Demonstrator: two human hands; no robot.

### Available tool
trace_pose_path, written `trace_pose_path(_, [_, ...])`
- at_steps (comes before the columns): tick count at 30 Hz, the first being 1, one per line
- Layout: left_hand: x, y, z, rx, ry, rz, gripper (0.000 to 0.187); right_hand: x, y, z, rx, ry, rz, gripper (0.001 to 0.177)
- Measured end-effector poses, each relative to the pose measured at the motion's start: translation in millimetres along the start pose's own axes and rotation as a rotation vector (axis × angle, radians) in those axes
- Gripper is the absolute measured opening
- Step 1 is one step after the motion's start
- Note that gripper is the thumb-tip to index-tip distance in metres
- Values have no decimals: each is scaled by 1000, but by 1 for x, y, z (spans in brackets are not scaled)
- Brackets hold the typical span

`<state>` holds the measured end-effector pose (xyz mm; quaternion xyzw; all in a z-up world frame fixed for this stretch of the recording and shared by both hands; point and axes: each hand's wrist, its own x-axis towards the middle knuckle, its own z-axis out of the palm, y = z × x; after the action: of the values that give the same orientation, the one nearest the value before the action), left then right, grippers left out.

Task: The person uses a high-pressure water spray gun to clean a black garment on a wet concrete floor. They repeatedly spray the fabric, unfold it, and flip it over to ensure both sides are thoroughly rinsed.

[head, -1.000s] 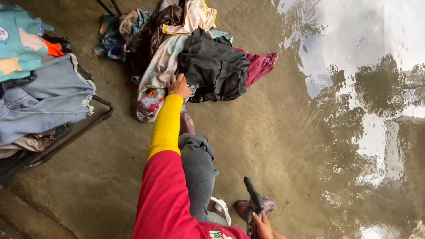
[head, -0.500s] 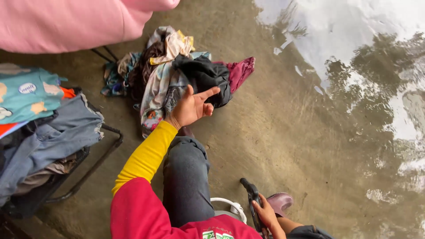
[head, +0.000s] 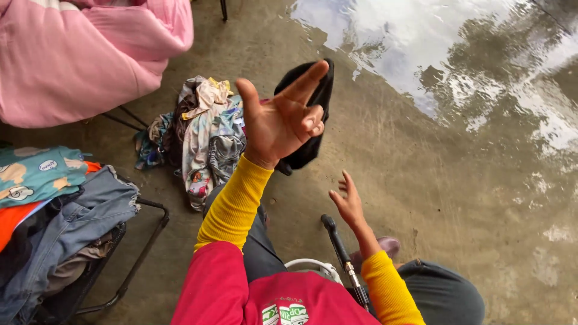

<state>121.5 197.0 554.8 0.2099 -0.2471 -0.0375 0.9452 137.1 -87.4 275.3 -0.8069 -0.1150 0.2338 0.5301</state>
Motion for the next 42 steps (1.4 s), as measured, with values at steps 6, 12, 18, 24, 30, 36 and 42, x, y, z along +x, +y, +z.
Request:
trace_pose_path(6, [18,0,41,34,-55,20,133,61,6,-2,-28,201,-166,92])
trace_pose_path(12, [0,-20,-16,609,447,286,90,34,-22,-57,443,341,-118,15])
trace_pose_path(18, [-77,-196,-148,2033,43,-785,109,2,-44,-82,96,190,-234,20])
trace_pose_path(24, [-69,-246,-155,1590,376,-569,15,-39,-37,-127,-246,187,-212,47])
trace_pose_path(30, [-9,-242,-34,1910,257,-140,22,-27,32,-140,-429,597,-143,28])
trace_pose_path(36, [36,-185,1,2164,189,302,38,-22,10,-135,554,543,74,19])
trace_pose_path(42, [51,-82,-63,2653,-59,104,36,4,-79,-196,758,502,11,9])
